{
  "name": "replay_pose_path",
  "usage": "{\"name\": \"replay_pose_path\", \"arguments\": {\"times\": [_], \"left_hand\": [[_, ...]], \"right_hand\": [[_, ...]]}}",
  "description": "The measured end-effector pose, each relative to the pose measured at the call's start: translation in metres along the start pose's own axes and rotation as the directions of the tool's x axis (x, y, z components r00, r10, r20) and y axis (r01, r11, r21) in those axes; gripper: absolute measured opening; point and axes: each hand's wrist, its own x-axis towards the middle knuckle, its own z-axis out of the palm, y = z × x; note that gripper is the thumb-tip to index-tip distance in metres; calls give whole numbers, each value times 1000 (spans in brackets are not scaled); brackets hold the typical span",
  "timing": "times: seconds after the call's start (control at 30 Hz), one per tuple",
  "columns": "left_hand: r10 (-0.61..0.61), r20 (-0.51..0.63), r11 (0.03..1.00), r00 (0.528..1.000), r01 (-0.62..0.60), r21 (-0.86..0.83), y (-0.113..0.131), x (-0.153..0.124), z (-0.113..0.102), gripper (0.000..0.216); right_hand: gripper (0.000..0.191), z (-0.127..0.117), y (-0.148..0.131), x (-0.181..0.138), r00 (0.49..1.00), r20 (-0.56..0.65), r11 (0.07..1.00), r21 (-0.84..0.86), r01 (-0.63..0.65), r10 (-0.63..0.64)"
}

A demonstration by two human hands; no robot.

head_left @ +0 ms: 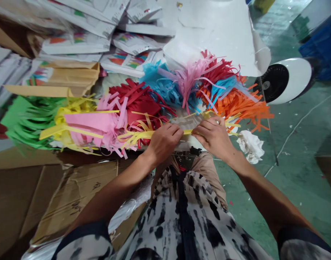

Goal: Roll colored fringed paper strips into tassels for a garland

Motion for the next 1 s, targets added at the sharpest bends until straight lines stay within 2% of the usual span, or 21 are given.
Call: {"name": "replay_pose_path", "arguments": {"times": [0.17,0.3,0.43,0.57,0.7,0.77,0.83,0.9,1.0], "left_hand": [[-157,-60,983,986,150,-108,-5,-12,-2,21],[-286,0,943,958,281,-175,-9,-9,-11,20],[-311,39,945,949,314,-96,-10,-1,-13,19],[-299,67,952,952,302,-52,-11,1,-12,18],[-276,97,961,956,278,-7,-12,2,-12,17],[-252,74,968,965,251,26,-10,3,-13,16],[-158,35,987,987,157,33,-6,4,-13,18],[-13,24,1000,1000,13,6,-2,5,-11,23],[105,57,994,993,-104,-31,0,1,-8,26]], "right_hand": [[29,-4,3,-6,993,17,993,14,-118,118],[29,-7,2,-1,978,75,980,-52,-193,196],[28,-7,3,10,968,147,974,-138,-182,202],[35,-7,6,18,961,203,968,-206,-143,185],[42,-7,3,18,960,200,951,-276,-138,197],[39,-7,-2,16,967,161,941,-306,-143,199],[31,-6,-8,12,981,80,941,-306,-143,176],[26,-4,-13,6,993,13,958,-266,-107,114],[31,-1,-16,-5,1000,9,981,-194,-18,20]]}}
